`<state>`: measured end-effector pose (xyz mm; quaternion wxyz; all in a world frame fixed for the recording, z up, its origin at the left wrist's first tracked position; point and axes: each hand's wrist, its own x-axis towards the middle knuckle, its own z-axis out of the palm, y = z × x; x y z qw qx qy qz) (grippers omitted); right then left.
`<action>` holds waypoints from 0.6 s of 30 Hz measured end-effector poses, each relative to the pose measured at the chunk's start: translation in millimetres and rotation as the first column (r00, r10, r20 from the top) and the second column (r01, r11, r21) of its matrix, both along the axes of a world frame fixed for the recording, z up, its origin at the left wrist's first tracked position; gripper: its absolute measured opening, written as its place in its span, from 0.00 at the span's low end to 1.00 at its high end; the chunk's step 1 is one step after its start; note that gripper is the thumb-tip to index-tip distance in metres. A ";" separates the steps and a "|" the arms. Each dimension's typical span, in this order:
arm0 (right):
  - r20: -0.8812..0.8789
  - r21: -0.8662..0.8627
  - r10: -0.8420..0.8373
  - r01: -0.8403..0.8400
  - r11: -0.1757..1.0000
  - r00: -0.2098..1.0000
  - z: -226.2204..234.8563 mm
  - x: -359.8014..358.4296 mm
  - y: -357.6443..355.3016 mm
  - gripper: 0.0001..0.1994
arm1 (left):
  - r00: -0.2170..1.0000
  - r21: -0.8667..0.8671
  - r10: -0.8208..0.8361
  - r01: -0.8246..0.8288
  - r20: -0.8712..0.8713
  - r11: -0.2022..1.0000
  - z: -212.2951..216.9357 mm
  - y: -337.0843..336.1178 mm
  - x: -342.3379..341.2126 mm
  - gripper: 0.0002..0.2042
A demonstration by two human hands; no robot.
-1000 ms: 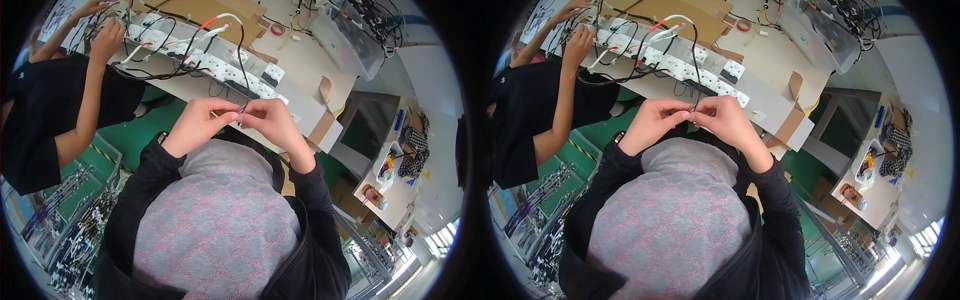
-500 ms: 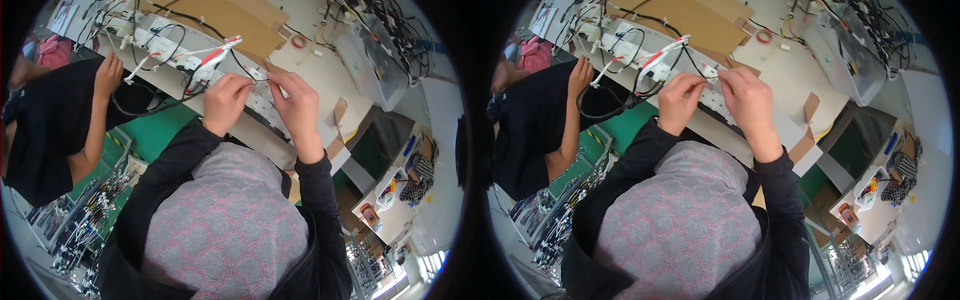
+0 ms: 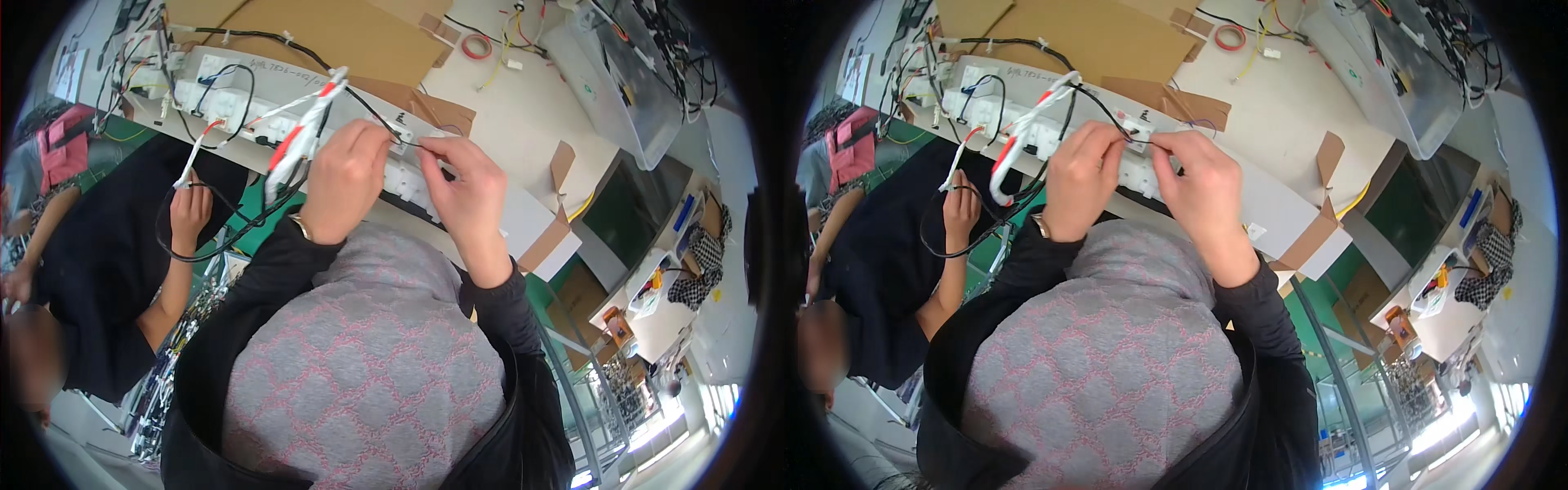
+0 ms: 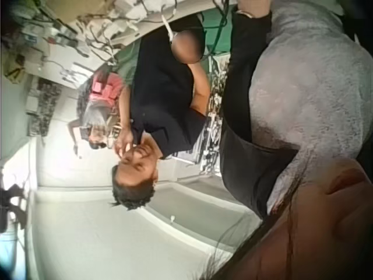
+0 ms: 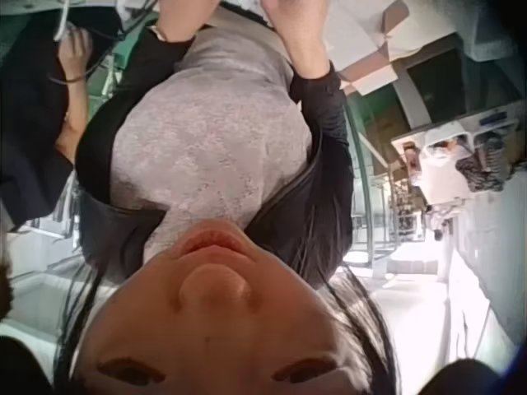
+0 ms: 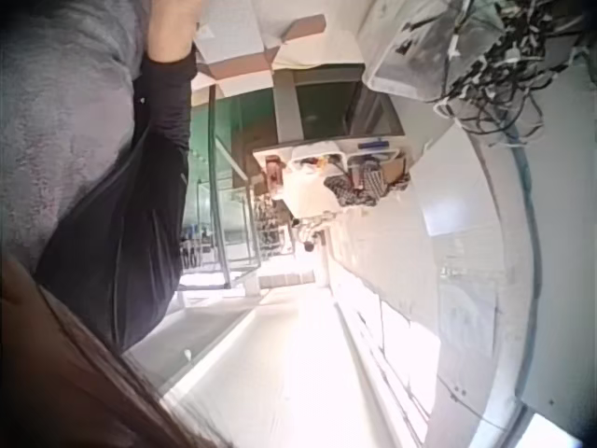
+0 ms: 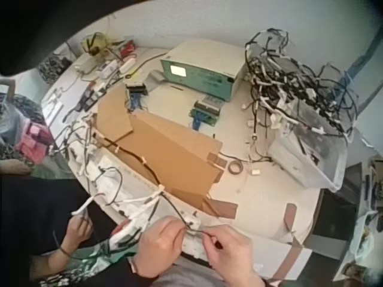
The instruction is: Assembling wire harnesses and organizing cables on a long electronic component at a workbench.
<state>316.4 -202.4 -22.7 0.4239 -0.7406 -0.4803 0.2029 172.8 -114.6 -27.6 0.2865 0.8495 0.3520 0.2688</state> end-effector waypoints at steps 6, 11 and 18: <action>-0.061 -0.014 -0.084 0.084 0.996 0.995 -6.3 2.3 -1.8 0.05 | 0.930 0.062 -0.278 0.300 -0.240 0.952 10.9 24.4 12.5 0.10; -0.111 0.005 -0.100 0.101 0.995 0.989 -4.6 1.6 -10.3 0.09 | 0.917 0.039 -0.303 0.323 -0.258 0.945 19.5 19.4 14.2 0.07; -0.131 -0.020 -0.074 0.072 0.997 0.989 -4.4 1.3 -8.7 0.14 | 0.921 0.030 -0.233 0.255 -0.311 0.966 20.1 15.0 18.7 0.02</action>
